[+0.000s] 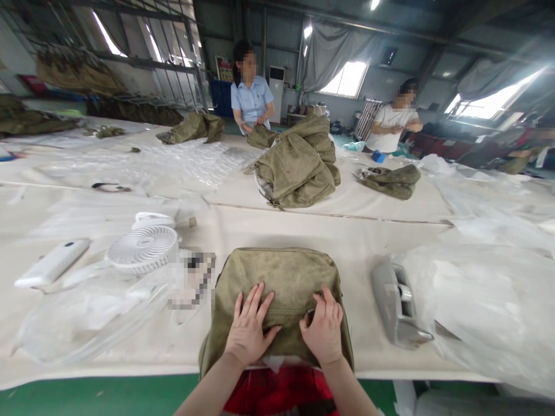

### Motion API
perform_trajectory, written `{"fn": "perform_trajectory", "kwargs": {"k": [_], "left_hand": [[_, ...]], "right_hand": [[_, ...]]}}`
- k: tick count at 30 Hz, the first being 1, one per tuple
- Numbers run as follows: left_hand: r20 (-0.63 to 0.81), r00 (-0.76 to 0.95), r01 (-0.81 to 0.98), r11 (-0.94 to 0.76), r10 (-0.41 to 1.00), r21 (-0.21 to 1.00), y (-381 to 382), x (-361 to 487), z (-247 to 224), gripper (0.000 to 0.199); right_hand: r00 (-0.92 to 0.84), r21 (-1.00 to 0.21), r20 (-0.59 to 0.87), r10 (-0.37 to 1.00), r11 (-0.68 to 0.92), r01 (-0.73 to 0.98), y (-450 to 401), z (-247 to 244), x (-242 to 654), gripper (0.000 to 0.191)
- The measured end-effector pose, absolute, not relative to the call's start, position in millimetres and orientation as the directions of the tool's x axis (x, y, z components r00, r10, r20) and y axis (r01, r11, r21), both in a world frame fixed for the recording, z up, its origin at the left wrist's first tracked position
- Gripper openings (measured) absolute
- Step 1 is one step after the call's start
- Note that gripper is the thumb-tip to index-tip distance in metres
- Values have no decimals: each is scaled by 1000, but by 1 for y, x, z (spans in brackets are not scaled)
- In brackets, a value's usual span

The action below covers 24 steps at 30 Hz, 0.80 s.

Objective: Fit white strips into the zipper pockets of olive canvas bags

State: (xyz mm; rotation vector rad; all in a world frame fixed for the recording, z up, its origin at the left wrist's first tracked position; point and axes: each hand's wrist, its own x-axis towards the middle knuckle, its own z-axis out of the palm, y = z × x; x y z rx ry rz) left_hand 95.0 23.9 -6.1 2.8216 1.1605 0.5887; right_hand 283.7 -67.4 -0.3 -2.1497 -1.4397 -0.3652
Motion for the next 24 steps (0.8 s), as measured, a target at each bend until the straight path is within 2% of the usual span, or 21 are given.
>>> {"fn": "perform_trajectory", "kwargs": {"k": [3, 5, 8, 10, 12, 14, 16, 21, 24], "left_hand": [[326, 646, 675, -716, 691, 179, 24, 96, -7, 72], [329, 643, 676, -714, 692, 182, 24, 96, -7, 70], [347, 633, 676, -712, 692, 188, 24, 96, -8, 66], [365, 626, 673, -714, 689, 194, 24, 97, -9, 64], [381, 620, 670, -716, 685, 197, 25, 97, -10, 62], [390, 617, 671, -716, 684, 193, 25, 97, -11, 61], [395, 615, 675, -715, 682, 183, 25, 97, -13, 60], [409, 620, 671, -723, 669, 166, 26, 94, -14, 60], [413, 613, 668, -721, 673, 184, 25, 94, -13, 60]], "right_hand": [[328, -240, 472, 819, -239, 941, -73, -3, 286, 23], [217, -209, 382, 898, -145, 967, -75, -1, 288, 11], [110, -190, 228, 967, -66, 979, -74, 8, 289, 15], [109, -190, 189, 976, -73, 979, -72, 14, 285, 12], [108, -172, 209, 972, -72, 982, -73, 16, 277, 14], [117, -138, 275, 954, -82, 987, -78, 12, 264, 34], [133, -116, 344, 930, -98, 988, -85, 4, 253, 45], [119, -182, 426, 897, -44, 982, -110, -7, 263, 39], [345, -300, 479, 807, -219, 928, -120, -2, 305, 35]]}}
